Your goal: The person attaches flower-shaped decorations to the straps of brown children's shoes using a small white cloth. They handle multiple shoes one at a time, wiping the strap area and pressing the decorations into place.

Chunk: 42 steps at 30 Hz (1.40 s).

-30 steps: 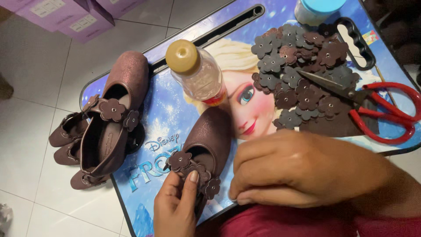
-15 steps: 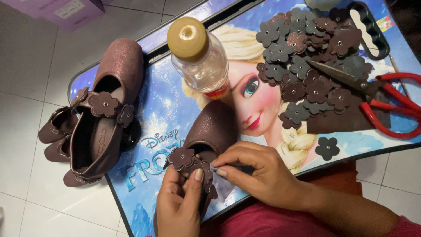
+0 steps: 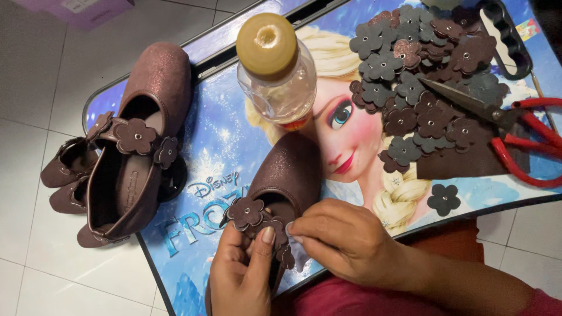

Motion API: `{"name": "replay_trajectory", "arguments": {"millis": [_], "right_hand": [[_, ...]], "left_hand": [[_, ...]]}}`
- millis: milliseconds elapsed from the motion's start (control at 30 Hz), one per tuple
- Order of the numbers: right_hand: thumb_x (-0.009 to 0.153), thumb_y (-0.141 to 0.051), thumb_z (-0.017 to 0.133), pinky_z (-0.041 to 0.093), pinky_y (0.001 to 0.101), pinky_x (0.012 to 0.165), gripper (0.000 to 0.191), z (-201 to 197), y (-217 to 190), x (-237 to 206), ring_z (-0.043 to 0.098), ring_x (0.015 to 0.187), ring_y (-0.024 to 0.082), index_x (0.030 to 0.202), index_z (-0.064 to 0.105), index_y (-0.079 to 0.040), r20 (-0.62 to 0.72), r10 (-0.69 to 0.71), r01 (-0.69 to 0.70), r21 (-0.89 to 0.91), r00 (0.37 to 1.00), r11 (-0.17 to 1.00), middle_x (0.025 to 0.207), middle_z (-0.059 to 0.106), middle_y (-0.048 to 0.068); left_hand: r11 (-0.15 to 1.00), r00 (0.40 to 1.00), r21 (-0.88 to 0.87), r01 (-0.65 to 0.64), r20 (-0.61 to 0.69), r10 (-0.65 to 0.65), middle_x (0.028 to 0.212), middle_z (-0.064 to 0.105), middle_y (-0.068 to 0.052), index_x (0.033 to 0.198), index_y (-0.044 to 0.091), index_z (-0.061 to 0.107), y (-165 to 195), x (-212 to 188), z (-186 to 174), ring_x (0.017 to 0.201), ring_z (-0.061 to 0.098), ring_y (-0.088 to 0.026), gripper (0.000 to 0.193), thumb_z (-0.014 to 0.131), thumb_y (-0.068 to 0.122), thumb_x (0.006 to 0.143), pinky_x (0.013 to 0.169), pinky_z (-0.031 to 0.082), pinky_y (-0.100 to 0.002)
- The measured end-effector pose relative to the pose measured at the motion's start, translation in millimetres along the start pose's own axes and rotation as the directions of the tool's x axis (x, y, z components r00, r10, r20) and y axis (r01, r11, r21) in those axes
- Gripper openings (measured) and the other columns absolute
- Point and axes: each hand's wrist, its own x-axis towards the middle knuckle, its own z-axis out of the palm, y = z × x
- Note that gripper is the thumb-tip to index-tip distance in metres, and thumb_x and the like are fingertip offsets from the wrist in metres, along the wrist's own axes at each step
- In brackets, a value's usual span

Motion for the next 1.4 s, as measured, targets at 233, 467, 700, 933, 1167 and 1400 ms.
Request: {"name": "replay_trajectory", "arguments": {"millis": [233, 467, 700, 933, 1167, 1400], "right_hand": [[0.085, 0.001, 0.076, 0.058, 0.0350, 0.072, 0.024, -2.6, -2.1, 5.3, 0.070, 0.083, 0.026, 0.107, 0.068, 0.001, -0.021, -0.094, 0.092, -0.078, 0.995, 0.993, 0.096, 0.069, 0.011], [0.083, -0.001, 0.079, 0.055, 0.0355, 0.068, 0.025, -1.6, -7.1, 8.5, 0.069, 0.080, 0.026, 0.106, 0.069, 0.002, 0.022, -0.174, 0.175, -0.124, 0.985, 0.977, 0.094, 0.068, 0.011], [0.085, -0.002, 0.078, 0.056, 0.0361, 0.072, 0.024, -3.4, -8.9, 7.3, 0.069, 0.084, 0.027, 0.106, 0.069, 0.002, 0.053, -0.195, 0.201, -0.155, 0.979, 0.967, 0.095, 0.068, 0.012], [0.088, -0.004, 0.075, 0.054, 0.0269, 0.066, 0.012, -10.2, 4.0, -1.6, 0.070, 0.079, 0.015, 0.099, 0.073, -0.004, -0.044, 0.238, -0.236, 0.042, 0.970, 0.971, 0.091, 0.072, 0.007], [0.098, -0.007, 0.056, 0.052, 0.0324, 0.094, 0.009, -26.4, 25.7, -1.6, 0.064, 0.102, 0.016, 0.105, 0.061, -0.003, 0.184, 0.423, -0.382, 0.806, 0.887, 0.452, 0.114, 0.070, 0.011], [0.097, -0.010, 0.069, 0.053, 0.0317, 0.079, 0.011, -17.4, 12.5, 16.6, 0.066, 0.088, 0.016, 0.106, 0.070, -0.004, 0.157, 0.386, -0.416, 0.358, 0.909, 0.836, 0.098, 0.069, 0.006]], "left_hand": [[0.999, 1.000, 0.034, 0.016, 0.006, -0.017, 0.115, 0.074, -0.015, 0.132, -0.004, 0.059, 2.4, 0.8, 1.8, 0.102, 0.072, -0.017, 0.039, 0.062, 0.001, 0.093, 0.087, 0.057, -0.030], [1.000, 1.000, 0.024, 0.006, -0.016, -0.006, 0.111, 0.074, -0.013, 0.131, -0.004, 0.060, -0.2, 0.1, 2.3, 0.099, 0.071, -0.015, 0.039, 0.064, 0.000, 0.093, 0.086, 0.056, -0.028], [0.997, 0.999, 0.073, -0.041, -0.001, 0.041, 0.111, 0.074, -0.013, 0.129, -0.006, 0.062, -0.7, 2.4, 1.8, 0.097, 0.070, -0.013, 0.035, 0.063, 0.000, 0.095, 0.085, 0.055, -0.027], [0.998, 1.000, 0.054, -0.011, 0.016, 0.010, 0.109, 0.075, -0.013, 0.127, -0.005, 0.063, 5.0, 3.1, 5.1, 0.097, 0.071, -0.013, 0.033, 0.063, 0.001, 0.094, 0.086, 0.055, -0.028], [0.986, 0.998, 0.156, 0.060, -0.002, -0.060, 0.101, 0.080, -0.011, 0.122, -0.002, 0.067, 13.4, -2.2, 11.3, 0.089, 0.074, -0.013, 0.039, 0.070, -0.001, 0.084, 0.082, 0.059, -0.028], [0.972, 0.998, 0.228, 0.050, 0.020, -0.056, 0.100, 0.081, -0.009, 0.118, -0.001, 0.072, 11.0, 0.0, 4.8, 0.088, 0.075, -0.012, 0.035, 0.073, 0.002, 0.084, 0.081, 0.059, -0.028]]}}
